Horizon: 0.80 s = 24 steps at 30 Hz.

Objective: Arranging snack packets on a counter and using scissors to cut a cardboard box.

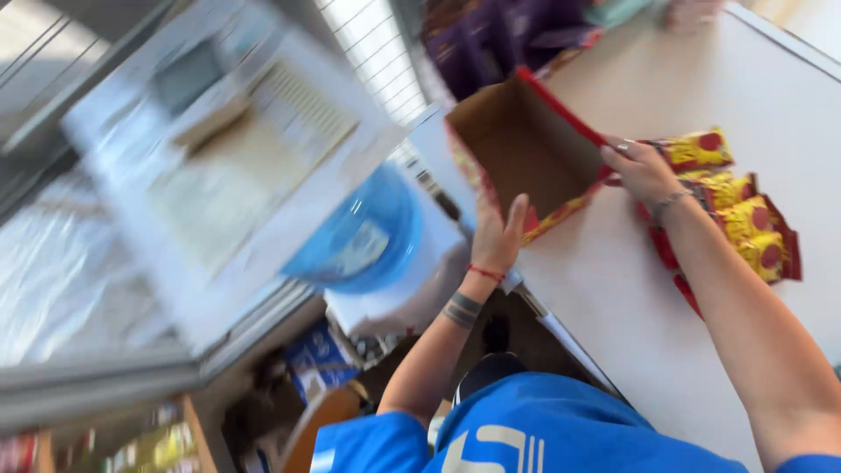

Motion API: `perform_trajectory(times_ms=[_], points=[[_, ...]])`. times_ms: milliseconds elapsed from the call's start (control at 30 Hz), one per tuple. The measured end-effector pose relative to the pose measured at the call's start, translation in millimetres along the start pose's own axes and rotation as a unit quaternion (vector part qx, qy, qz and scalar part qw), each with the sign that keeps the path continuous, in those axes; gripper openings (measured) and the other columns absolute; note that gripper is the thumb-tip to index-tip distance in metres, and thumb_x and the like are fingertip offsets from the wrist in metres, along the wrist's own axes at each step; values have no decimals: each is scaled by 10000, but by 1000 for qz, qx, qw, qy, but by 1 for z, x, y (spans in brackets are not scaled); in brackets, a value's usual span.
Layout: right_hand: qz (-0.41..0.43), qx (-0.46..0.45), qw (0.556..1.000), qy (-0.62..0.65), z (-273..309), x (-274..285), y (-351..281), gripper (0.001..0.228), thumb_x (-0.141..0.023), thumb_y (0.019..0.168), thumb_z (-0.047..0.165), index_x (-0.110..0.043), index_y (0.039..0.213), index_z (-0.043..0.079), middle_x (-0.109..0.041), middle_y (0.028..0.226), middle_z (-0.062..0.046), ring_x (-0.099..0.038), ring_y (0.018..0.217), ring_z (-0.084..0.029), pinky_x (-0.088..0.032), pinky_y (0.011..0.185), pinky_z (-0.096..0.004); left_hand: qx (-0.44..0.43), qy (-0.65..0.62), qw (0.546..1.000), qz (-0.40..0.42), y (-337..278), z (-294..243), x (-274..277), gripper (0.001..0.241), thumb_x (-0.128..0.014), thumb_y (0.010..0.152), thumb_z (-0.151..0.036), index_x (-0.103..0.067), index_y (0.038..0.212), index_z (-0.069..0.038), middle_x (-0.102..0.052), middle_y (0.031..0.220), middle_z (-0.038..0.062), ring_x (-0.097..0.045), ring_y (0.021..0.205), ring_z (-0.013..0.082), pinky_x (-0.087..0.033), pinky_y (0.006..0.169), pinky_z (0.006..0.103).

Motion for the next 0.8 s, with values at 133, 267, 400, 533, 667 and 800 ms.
perform_trajectory(times_ms=[133,267,400,533,667,800], points=[[62,5,997,-37,58,-3,-21,483,-515,1117,254,-420,1581,155,-503,1461,-207,-542,1229,-317,-526,930,-483,18,-60,998,-12,19,61,-28,867,-611,1036,-340,-158,1554,188,-180,1556,491,-200,1477,578,-118,1255,586],[53,130,986,-90,80,96,-38,585,-516,1139,135,-269,1655,14,-459,1520,-341,-500,1313,-411,-491,943,-485,-41,33,997,-52,14,48,-8,921,-693,1003,-387,-178,1611,75,-214,1606,396,-231,1498,522,-147,1258,556],[-16,41,927,-372,98,172,-130,512,-599,1044,172,-510,1527,26,-589,1391,-231,-568,1279,-328,-480,1011,-489,-155,34,981,-109,-37,-48,17,912,-583,1042,-515,-62,1679,-122,-11,1766,165,-16,1678,369,-60,1398,569],[99,31,895,-433,43,161,-178,458,-733,861,178,-693,1316,198,-677,1360,-48,-610,1229,-257,-452,1079,-412,-231,20,972,40,-54,-86,-58,290,-642,1014,-237,-609,1214,-29,-628,1172,147,-623,1092,318,-508,992,445],[116,302,689,-648,17,95,-203,551,-678,884,380,-623,1391,172,-655,1371,-7,-614,1168,-192,-478,1028,-342,-30,83,946,312,-22,-48,-195,353,-524,1008,-456,-669,924,-145,-696,847,44,-651,763,230,-460,653,402],[124,285,764,-565,37,120,-216,300,-651,958,160,-676,1252,104,-680,970,-85,-660,881,-311,-539,899,-429,-12,182,926,331,-8,-42,-269,525,-496,917,-616,-606,695,-153,-697,748,51,-656,686,248,-445,546,424]])
Point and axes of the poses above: each hand's wrist, its own y-axis towards the middle knuckle, its own x-axis out of the back of the hand, z = x × y, the point moved 8 cm from there along y, towards the middle knuckle
